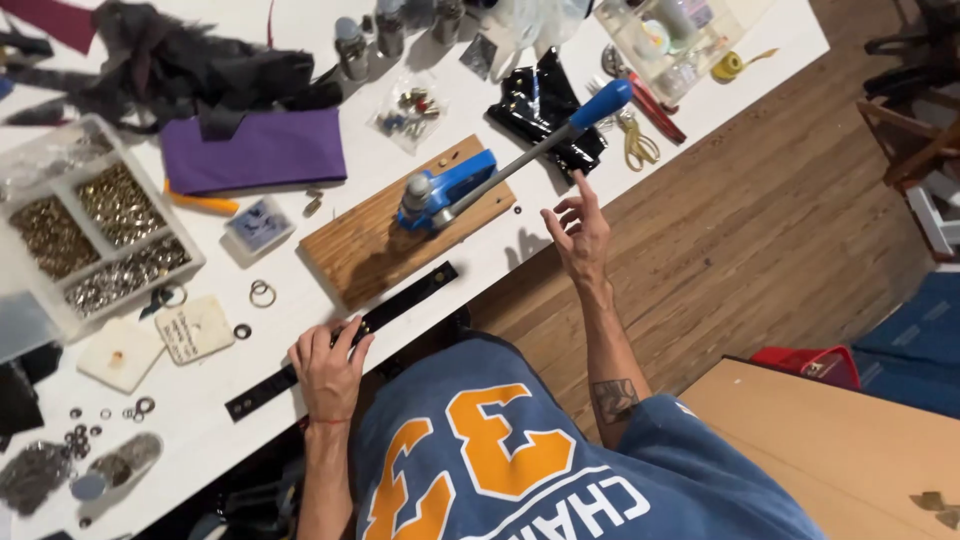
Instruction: The person works at a cluttered workbench setting grommets onto a black leather strap using a blue hand press, positioning the strap and hardware under the press and pulling the lever. They then lay the strap flat, measure it with a yellow tape measure, and mark it with a pen.
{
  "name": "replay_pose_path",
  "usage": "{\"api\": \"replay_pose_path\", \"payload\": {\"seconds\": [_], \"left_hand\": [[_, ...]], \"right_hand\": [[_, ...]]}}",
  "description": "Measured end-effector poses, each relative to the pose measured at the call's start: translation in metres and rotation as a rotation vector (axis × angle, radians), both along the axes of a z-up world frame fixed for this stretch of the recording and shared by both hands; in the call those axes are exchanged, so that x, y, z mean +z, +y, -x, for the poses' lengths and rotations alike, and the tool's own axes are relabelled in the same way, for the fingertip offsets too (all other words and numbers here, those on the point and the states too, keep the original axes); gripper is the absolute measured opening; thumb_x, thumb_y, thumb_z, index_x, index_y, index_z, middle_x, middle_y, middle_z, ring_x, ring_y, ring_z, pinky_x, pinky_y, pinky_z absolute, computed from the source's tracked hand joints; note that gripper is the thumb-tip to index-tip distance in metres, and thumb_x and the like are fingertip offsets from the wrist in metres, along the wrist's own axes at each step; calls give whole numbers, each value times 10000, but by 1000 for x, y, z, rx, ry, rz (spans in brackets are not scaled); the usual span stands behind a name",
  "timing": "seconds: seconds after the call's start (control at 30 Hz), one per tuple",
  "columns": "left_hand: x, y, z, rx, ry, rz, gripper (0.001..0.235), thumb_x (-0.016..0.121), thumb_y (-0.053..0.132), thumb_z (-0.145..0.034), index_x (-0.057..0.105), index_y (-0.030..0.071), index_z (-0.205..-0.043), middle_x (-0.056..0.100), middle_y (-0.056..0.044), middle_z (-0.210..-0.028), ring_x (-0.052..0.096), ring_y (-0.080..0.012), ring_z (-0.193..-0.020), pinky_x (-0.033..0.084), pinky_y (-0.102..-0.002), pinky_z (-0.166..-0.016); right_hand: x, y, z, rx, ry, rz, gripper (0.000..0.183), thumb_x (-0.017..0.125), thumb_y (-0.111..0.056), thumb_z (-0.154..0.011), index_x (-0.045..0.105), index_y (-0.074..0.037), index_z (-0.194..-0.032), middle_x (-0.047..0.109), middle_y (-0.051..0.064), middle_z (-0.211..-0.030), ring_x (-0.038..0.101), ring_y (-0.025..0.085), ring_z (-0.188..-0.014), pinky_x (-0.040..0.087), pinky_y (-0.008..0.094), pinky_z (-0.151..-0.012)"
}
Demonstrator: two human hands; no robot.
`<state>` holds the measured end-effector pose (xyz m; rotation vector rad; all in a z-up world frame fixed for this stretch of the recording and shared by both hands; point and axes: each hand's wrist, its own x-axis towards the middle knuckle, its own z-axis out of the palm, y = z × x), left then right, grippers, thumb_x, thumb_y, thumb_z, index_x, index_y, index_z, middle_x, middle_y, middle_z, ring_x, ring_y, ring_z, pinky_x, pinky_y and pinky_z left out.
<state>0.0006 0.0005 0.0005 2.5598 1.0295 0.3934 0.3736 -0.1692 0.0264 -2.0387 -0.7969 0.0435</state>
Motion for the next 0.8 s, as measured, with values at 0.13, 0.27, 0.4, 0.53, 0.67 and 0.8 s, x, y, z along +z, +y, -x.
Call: {"api": "replay_pose_path", "payload": {"seconds": [0.13,0.27,0.4,0.53,0.67,0.8], "left_hand": [[-1,1,-2,-18,-21,3,371,819,331,-845,770,188,-1184,657,-1,-1068,570,-238,-1091,423,-439,-974],[9,-1,-5,-32,-39,1,389,825,326,-834,767,161,-1182,650,-32,-1073,571,-247,-1061,429,-431,-956],[13,-6,-17,-98,-26,-8,350,837,319,-812,775,161,-1118,663,-8,-1049,583,-248,-1025,441,-430,-934],[25,-21,-46,-28,-50,24,320,841,308,-826,778,148,-1096,662,-13,-1058,581,-241,-1026,441,-423,-928],[16,-56,-87,147,-65,13,306,857,299,-818,785,144,-1071,658,-6,-1034,585,-239,-1033,438,-423,-932],[14,-95,-132,264,-119,54,292,854,262,-837,769,134,-1085,660,-7,-1080,578,-247,-1060,452,-416,-977]], "right_hand": [[-38,-35,-19,-94,54,35,421,860,-164,-896,574,-43,-1180,655,33,-831,599,87,-647,486,222,-546],[-43,-54,-33,-147,-47,-2,176,842,-115,-962,712,-73,-1073,661,30,-829,606,93,-666,483,229,-576],[-40,-76,-105,-283,115,-403,320,768,-44,-993,600,-45,-1266,579,7,-903,538,80,-704,441,221,-582],[-65,-128,-282,-276,-32,-181,517,870,-77,-909,585,-61,-1340,592,27,-1026,582,124,-853,543,264,-728],[-80,-130,-422,-243,-274,257,695,980,-171,-792,587,-24,-1347,558,180,-1146,570,300,-975,520,410,-843],[-106,-128,-497,-200,-322,458,578,996,-230,-755,694,-8,-1195,592,247,-1098,557,396,-1022,501,489,-891]]}}
